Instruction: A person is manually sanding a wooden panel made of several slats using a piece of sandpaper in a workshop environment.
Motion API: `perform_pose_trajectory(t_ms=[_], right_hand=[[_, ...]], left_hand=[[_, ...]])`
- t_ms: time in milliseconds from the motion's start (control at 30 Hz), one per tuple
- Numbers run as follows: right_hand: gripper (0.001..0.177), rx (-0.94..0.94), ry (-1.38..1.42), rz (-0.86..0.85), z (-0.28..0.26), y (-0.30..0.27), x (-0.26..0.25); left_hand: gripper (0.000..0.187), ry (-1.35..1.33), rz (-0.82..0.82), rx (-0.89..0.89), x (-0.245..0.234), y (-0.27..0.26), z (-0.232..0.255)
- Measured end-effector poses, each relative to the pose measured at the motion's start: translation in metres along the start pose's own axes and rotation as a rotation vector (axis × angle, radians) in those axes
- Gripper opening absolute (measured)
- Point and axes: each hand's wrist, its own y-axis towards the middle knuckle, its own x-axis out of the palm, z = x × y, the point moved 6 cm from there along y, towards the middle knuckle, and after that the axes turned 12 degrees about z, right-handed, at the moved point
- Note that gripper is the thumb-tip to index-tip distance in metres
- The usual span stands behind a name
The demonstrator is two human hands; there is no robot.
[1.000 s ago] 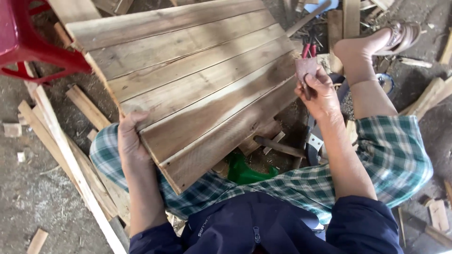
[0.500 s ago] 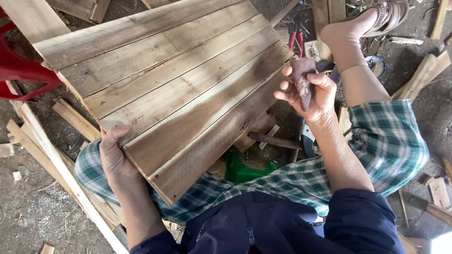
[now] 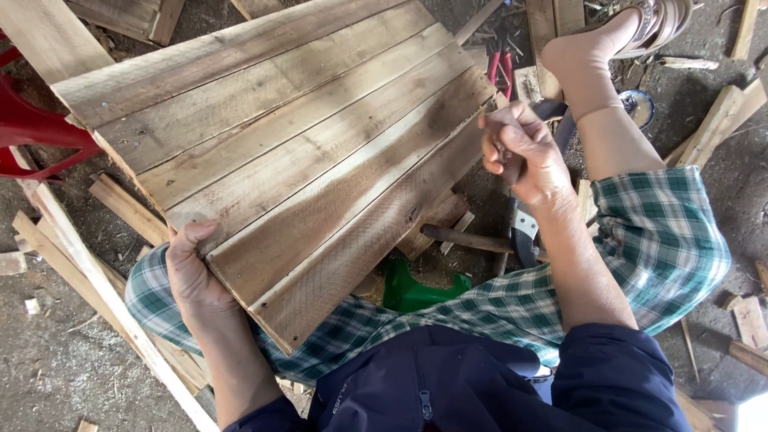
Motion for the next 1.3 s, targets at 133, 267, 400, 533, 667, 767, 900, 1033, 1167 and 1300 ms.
perform_pose_trajectory(t_ms=[133, 267, 400, 533, 667, 767, 900, 1033, 1167, 1300], right_hand=[[0.029, -0.355, -0.587, 0.232, 0.0, 0.013, -0.054], [0.024, -0.596, -0.998, 0.462, 0.007, 0.025, -0.097], [0.019, -0.82, -1.253, 0.215, 0.041, 0.008, -0.053], [0.022, -0.931, -1.465, 0.024, 0.084, 0.007, -0.057], [0.008, -0.97, -1.7, 0.21, 0.071, 0.052, -0.112], [0.007, -1.085, -1.785, 0.137, 0.087, 0.038, -0.106], [0.009, -1.006, -1.652, 0.005, 0.123, 0.01, -0.09], [0.006, -1.068, -1.793, 0.118, 0.086, 0.037, -0.109], [0.011, -1.152, -1.751, 0.099, 0.098, 0.036, -0.121], [0.026, -1.185, -1.783, 0.086, 0.108, 0.003, -0.097]], left_hand=[[0.059, 0.001, -0.002, 0.011, -0.01, 0.015, -0.007], [0.056, 0.015, 0.009, 0.012, -0.013, 0.017, -0.011], [0.056, 0.025, 0.017, 0.018, -0.023, 0.032, -0.016], [0.057, 0.039, 0.024, 0.017, -0.042, 0.057, -0.026], [0.054, 0.039, 0.038, -0.006, -0.051, 0.07, -0.032], [0.052, 0.026, 0.055, -0.027, -0.052, 0.064, -0.036], [0.054, 0.035, 0.062, -0.027, -0.073, 0.084, -0.041], [0.06, 0.048, 0.059, -0.018, -0.087, 0.099, -0.05], [0.065, 0.038, 0.056, -0.017, -0.06, 0.06, -0.028], [0.065, 0.057, 0.062, -0.023, -0.074, 0.072, -0.032]])
